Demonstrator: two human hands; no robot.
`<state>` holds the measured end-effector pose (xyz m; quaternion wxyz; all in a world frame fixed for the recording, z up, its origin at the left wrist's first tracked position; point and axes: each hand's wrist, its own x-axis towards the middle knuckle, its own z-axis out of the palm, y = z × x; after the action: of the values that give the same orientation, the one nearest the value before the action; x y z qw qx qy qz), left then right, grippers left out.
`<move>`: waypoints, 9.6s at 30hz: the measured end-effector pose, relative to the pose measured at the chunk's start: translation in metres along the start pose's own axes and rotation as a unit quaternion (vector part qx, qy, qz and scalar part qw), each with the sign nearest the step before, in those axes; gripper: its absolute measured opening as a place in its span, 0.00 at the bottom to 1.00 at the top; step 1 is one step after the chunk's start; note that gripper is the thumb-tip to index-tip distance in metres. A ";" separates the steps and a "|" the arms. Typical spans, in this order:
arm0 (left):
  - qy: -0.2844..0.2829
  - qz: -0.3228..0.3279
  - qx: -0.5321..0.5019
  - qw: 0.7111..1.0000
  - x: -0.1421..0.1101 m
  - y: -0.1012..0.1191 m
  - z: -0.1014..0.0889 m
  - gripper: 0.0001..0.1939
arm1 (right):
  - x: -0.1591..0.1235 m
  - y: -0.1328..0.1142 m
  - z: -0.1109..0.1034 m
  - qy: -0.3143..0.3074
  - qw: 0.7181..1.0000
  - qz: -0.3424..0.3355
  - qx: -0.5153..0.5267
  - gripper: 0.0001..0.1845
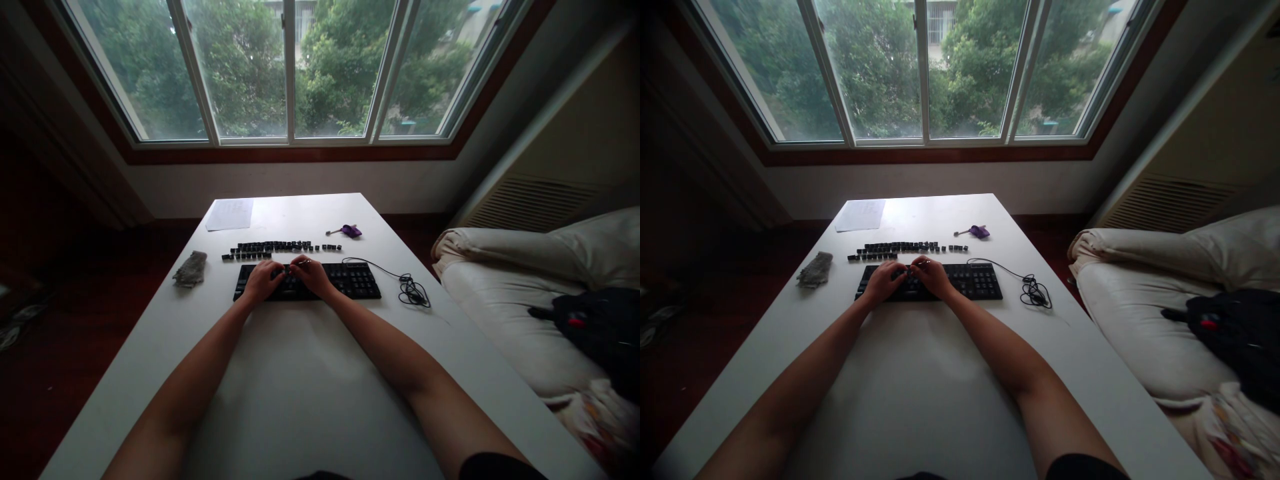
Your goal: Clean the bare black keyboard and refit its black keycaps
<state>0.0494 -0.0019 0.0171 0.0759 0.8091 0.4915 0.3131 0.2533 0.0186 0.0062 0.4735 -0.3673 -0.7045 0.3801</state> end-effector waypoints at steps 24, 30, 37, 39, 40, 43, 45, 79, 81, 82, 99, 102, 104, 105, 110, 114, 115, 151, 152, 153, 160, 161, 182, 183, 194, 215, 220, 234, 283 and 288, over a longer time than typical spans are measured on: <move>-0.048 0.025 0.007 0.999 0.003 -0.005 0.005 0.08 | 0.001 0.001 0.000 0.022 0.994 -0.029 -0.106 0.13; -0.050 0.027 0.023 0.998 0.004 -0.003 0.003 0.08 | 0.000 0.003 0.000 0.019 0.993 -0.037 -0.106 0.13; -0.038 0.015 0.011 0.999 0.003 -0.003 0.004 0.12 | 0.001 0.006 0.001 0.048 0.996 -0.022 -0.071 0.13; -0.030 0.012 0.007 0.999 0.002 -0.003 0.005 0.13 | 0.001 0.007 0.000 0.057 0.997 -0.019 -0.058 0.13; -0.026 0.011 0.005 1.000 0.002 -0.003 0.005 0.13 | 0.001 0.008 0.000 0.059 0.997 -0.015 -0.054 0.13; -0.018 0.008 0.001 1.000 0.002 -0.003 0.004 0.13 | 0.002 0.008 -0.001 0.064 0.997 0.000 -0.048 0.13; -0.015 0.004 0.001 1.000 0.001 -0.001 0.002 0.12 | 0.002 0.007 -0.001 0.068 0.997 0.008 -0.047 0.13; 0.018 -0.012 -0.051 0.998 -0.002 0.005 -0.003 0.13 | 0.000 0.006 -0.003 0.056 0.998 0.016 0.011 0.16; 0.018 -0.018 -0.052 0.998 -0.002 0.004 -0.003 0.14 | 0.000 0.006 -0.003 0.058 0.998 0.016 0.010 0.15; 0.019 -0.021 -0.052 0.998 -0.002 0.004 -0.003 0.14 | 0.001 0.006 -0.003 0.058 0.998 0.015 0.012 0.15; 0.060 -0.095 0.007 0.994 0.019 -0.025 -0.006 0.09 | 0.000 0.008 -0.004 0.054 0.998 0.005 0.007 0.16; 0.064 -0.073 0.087 0.991 0.033 -0.035 -0.007 0.09 | 0.000 0.009 -0.004 0.056 0.998 0.005 0.004 0.15; 0.050 -0.073 0.119 0.989 0.043 -0.041 -0.006 0.09 | 0.000 0.009 -0.004 0.056 0.998 0.006 0.004 0.15; 0.042 -0.081 0.131 0.987 0.047 -0.044 -0.004 0.09 | 0.000 0.010 -0.004 0.056 0.998 0.006 0.005 0.15; -0.004 -0.100 0.163 0.982 0.065 -0.053 0.006 0.09 | 0.001 0.009 -0.004 0.053 0.998 0.007 0.012 0.15; -0.019 -0.110 0.166 0.980 0.070 -0.058 0.013 0.09 | 0.000 0.006 -0.005 0.050 0.999 0.011 0.010 0.15; -0.021 -0.112 0.166 0.979 0.071 -0.059 0.014 0.10 | 0.000 0.005 -0.006 0.049 0.999 0.012 0.008 0.16; -0.025 -0.112 0.158 0.981 0.077 -0.063 0.018 0.14 | -0.001 0.004 -0.009 0.046 0.999 0.011 -0.013 0.14; -0.023 -0.112 0.157 0.981 0.076 -0.063 0.017 0.14 | -0.002 0.004 -0.009 0.045 0.999 0.012 -0.013 0.14; -0.022 -0.113 0.156 0.981 0.076 -0.063 0.016 0.14 | -0.002 0.003 -0.009 0.044 0.999 0.013 -0.012 0.14; -0.026 -0.117 0.142 0.983 0.075 -0.064 0.012 0.17 | -0.001 0.004 -0.008 0.050 0.999 0.018 -0.011 0.15; -0.025 -0.117 0.140 0.983 0.075 -0.065 0.012 0.17 | -0.001 0.004 -0.008 0.050 0.998 0.018 -0.013 0.15; 0.048 -0.089 0.118 0.988 0.027 -0.023 -0.004 0.11 | 0.000 0.010 -0.008 0.038 0.999 0.008 0.007 0.14; 0.039 -0.077 0.116 0.989 0.020 -0.016 -0.004 0.11 | 0.001 0.010 -0.007 0.040 0.999 0.009 0.012 0.13; 0.009 -0.023 0.107 0.994 -0.011 0.006 -0.003 0.11 | 0.007 0.010 0.002 0.083 0.996 -0.009 0.018 0.13; -0.037 0.073 0.110 0.991 -0.022 0.021 -0.009 0.17 | 0.005 -0.002 -0.003 0.073 0.997 -0.004 -0.037 0.14; -0.058 0.097 0.112 0.987 -0.023 0.024 -0.007 0.25 | 0.007 0.003 -0.011 0.086 0.994 -0.010 -0.067 0.14; -0.062 0.080 0.113 0.988 -0.021 0.019 0.001 0.27 | 0.014 -0.002 -0.030 0.109 0.989 0.004 -0.099 0.14; -0.065 0.053 0.058 0.995 -0.018 -0.012 -0.017 0.21 | 0.014 0.018 -0.031 0.009 0.992 0.083 0.094 0.17; -0.057 0.040 0.062 0.996 -0.017 -0.007 -0.018 0.17 | 0.010 0.011 -0.031 0.023 0.992 0.079 0.095 0.18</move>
<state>0.0280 -0.0161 0.0208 0.0406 0.8475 0.4726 0.2384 0.2814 0.0382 0.0084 0.4906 -0.3840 -0.6229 0.4732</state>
